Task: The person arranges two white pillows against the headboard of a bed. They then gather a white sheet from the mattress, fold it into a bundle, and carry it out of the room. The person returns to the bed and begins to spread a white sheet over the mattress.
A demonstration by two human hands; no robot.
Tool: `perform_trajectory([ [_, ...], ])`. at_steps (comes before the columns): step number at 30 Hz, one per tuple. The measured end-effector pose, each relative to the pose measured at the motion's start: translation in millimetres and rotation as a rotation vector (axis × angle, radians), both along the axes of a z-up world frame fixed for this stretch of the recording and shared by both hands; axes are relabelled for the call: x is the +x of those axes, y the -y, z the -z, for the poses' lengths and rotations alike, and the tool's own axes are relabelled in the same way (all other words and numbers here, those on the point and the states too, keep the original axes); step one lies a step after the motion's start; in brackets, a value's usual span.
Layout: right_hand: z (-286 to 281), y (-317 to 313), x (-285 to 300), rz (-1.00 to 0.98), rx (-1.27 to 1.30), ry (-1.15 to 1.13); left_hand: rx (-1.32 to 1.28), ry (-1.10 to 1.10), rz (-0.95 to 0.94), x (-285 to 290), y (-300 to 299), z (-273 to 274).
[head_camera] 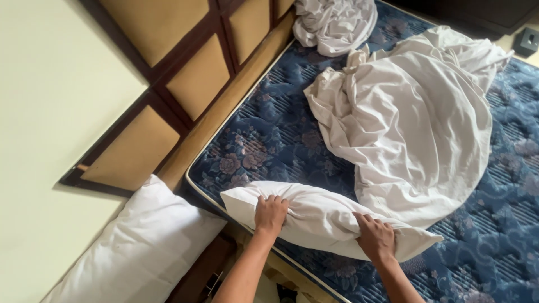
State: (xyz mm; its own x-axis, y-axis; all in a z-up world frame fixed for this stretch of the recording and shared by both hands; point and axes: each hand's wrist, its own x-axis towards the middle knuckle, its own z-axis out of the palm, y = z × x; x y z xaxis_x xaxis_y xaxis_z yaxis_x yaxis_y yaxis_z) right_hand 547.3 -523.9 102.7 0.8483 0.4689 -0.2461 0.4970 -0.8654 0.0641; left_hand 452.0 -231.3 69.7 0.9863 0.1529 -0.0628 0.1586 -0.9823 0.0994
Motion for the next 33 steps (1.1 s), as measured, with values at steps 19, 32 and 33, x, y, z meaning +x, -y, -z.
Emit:
perform_trajectory([
  [19,-30.1,-163.4,5.7,-0.321,0.182,0.021,0.011,0.055,-0.369,-75.5,-136.2,-14.7],
  [32,-16.6,-164.2,24.3,-0.368,0.075,-0.015,0.044,-0.234,-0.319,-66.1,-131.8,-34.6],
  [33,-17.5,-164.9,21.6,-0.363,0.043,-0.023,0.039,-0.216,-0.329,-67.2,-130.0,-16.3],
])
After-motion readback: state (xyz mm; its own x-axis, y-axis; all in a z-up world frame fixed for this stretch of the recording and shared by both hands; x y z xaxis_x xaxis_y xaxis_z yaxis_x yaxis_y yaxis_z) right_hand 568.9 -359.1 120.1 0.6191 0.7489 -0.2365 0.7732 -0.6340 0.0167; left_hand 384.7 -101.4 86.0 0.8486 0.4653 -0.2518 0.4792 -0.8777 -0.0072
